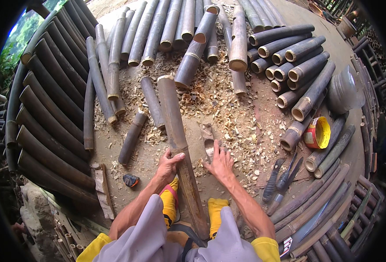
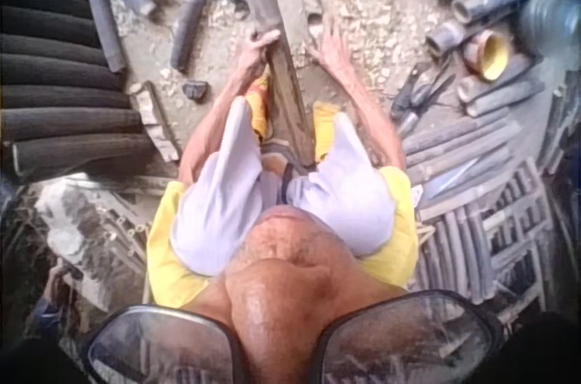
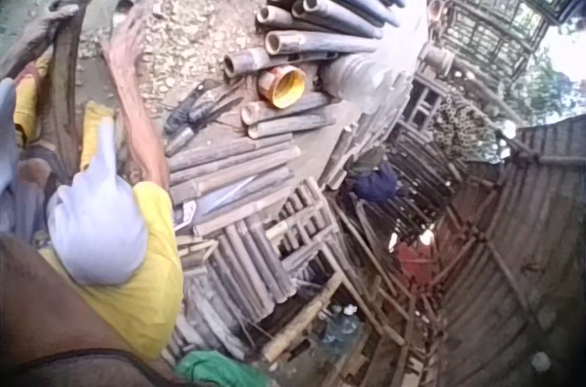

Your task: The person sits on the ground and uses a hand saw to cut a bamboo pole into smaller sections. They then use a knife to smooth the cut edges and a tape measure to measure the length of the bamboo pieces.

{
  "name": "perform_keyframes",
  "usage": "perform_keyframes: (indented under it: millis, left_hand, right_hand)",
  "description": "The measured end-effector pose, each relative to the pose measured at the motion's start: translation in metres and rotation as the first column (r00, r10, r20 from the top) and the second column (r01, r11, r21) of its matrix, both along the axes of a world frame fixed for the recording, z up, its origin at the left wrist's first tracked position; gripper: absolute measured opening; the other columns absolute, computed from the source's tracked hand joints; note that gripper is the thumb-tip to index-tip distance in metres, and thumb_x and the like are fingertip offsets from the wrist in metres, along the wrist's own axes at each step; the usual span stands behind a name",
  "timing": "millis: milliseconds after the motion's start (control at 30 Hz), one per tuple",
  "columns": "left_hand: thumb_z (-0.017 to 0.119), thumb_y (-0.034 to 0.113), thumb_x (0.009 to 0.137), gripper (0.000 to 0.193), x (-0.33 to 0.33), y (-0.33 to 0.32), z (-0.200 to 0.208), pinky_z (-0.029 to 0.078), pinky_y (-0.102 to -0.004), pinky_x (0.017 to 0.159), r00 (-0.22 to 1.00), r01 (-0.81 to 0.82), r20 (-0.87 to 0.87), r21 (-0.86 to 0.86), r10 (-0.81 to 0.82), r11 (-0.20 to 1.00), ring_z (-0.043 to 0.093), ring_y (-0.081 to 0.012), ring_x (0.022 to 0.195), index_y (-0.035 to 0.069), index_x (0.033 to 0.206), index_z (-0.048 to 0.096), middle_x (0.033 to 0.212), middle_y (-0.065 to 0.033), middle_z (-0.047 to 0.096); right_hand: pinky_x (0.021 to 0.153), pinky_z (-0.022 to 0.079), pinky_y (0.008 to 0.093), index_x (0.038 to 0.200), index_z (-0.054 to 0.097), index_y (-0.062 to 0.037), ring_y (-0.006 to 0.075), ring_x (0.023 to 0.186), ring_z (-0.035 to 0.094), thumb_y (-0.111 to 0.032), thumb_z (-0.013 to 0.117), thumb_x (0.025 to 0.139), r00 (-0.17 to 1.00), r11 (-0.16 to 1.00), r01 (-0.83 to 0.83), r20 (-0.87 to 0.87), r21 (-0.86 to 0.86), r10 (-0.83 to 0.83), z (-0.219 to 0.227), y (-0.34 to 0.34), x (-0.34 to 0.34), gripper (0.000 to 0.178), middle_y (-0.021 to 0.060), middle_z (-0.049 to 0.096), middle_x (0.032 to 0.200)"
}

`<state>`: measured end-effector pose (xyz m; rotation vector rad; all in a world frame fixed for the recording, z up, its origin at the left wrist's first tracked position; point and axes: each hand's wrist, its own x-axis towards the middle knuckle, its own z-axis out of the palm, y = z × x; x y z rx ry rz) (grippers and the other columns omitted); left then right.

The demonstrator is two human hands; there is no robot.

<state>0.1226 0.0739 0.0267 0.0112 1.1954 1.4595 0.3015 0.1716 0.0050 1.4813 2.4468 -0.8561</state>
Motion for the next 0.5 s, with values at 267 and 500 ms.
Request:
perform_keyframes:
  millis: [267, 500]
  left_hand:
    - [0.076, 0.005, 0.076, 0.05, 0.017, 0.019, -0.013, 0.052, -0.0314, 0.082, 0.991, 0.103, 0.081, 0.005, -0.103, 0.995, 0.06, -0.0158, 0.094, -0.001, 0.12, 0.052, 0.108, -0.0091, 0.061]
    - [0.079, 0.005, 0.074, 0.058, 0.04, 0.049, -0.042, 0.053, -0.0327, 0.083, 0.989, 0.14, -0.021, -0.119, -0.144, 0.983, 0.061, -0.0198, 0.096, -0.004, 0.121, 0.047, 0.109, -0.0094, 0.06]
  right_hand:
    - [0.085, 0.046, 0.0409, 0.132, 0.045, -0.0034, 0.0303, 0.103, 0.046, -0.001, 0.066, 0.068, 0.98, 0.785, -0.071, -0.105, 0.616, 0.171, -0.037, 0.053, 0.007, 0.068, 0.017, 0.05, 0.116]
    - [0.084, 0.047, 0.0423, 0.129, 0.047, 0.0003, 0.0303, 0.097, 0.055, -0.025, 0.066, 0.079, 0.74, 0.909, 0.409, -0.554, -0.08, -0.382, 0.004, -0.028, 0.021, 0.06, 0.0182, 0.054, 0.111]
